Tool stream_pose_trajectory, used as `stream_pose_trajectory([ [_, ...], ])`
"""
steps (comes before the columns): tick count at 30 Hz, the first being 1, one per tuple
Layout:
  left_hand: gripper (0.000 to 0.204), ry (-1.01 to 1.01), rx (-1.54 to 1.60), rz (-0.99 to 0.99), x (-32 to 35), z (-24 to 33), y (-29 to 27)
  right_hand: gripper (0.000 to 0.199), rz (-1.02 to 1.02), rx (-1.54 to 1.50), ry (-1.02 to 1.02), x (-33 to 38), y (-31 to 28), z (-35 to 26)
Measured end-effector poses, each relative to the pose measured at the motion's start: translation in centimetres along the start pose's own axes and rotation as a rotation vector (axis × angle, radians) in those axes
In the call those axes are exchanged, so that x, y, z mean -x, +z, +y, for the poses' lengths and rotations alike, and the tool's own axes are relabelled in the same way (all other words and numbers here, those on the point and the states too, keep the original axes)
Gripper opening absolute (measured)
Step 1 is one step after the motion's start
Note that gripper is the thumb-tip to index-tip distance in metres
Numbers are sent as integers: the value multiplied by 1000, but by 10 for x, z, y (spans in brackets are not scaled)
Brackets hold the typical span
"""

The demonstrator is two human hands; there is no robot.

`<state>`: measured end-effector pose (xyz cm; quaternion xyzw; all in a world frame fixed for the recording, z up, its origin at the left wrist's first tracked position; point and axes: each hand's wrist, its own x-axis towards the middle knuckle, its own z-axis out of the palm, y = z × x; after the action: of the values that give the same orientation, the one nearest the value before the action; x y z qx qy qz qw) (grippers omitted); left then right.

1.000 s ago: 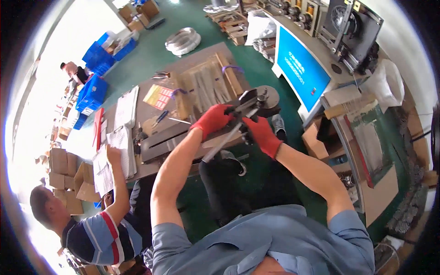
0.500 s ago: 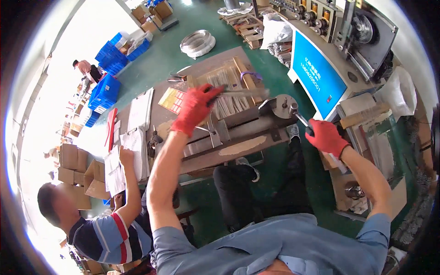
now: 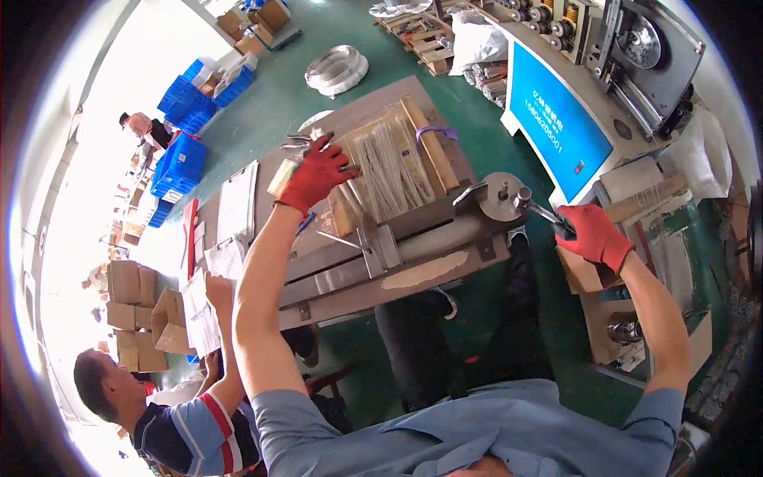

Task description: Bending metal rods using a manual bending tool at a workbench.

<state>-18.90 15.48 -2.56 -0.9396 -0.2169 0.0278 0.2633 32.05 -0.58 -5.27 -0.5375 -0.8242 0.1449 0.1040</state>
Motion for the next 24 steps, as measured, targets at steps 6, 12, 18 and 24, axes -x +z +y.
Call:
stream_pose_trajectory([
  [6, 45, -170, -72, -189, -9, 44, 71, 33, 17, -14, -22, 0, -2, -4],
  [12, 46, -291, 13, -234, -15, 51, 71, 33, 26, -34, -28, 0, 0, 3],
  [18, 40, -322, -58, -169, -11, 46, 59, 34, 24, -26, -24, -5, 1, 3],
  [24, 38, -383, -70, -119, -23, 49, 25, 36, 11, 133, -96, -4, -2, 9],
])
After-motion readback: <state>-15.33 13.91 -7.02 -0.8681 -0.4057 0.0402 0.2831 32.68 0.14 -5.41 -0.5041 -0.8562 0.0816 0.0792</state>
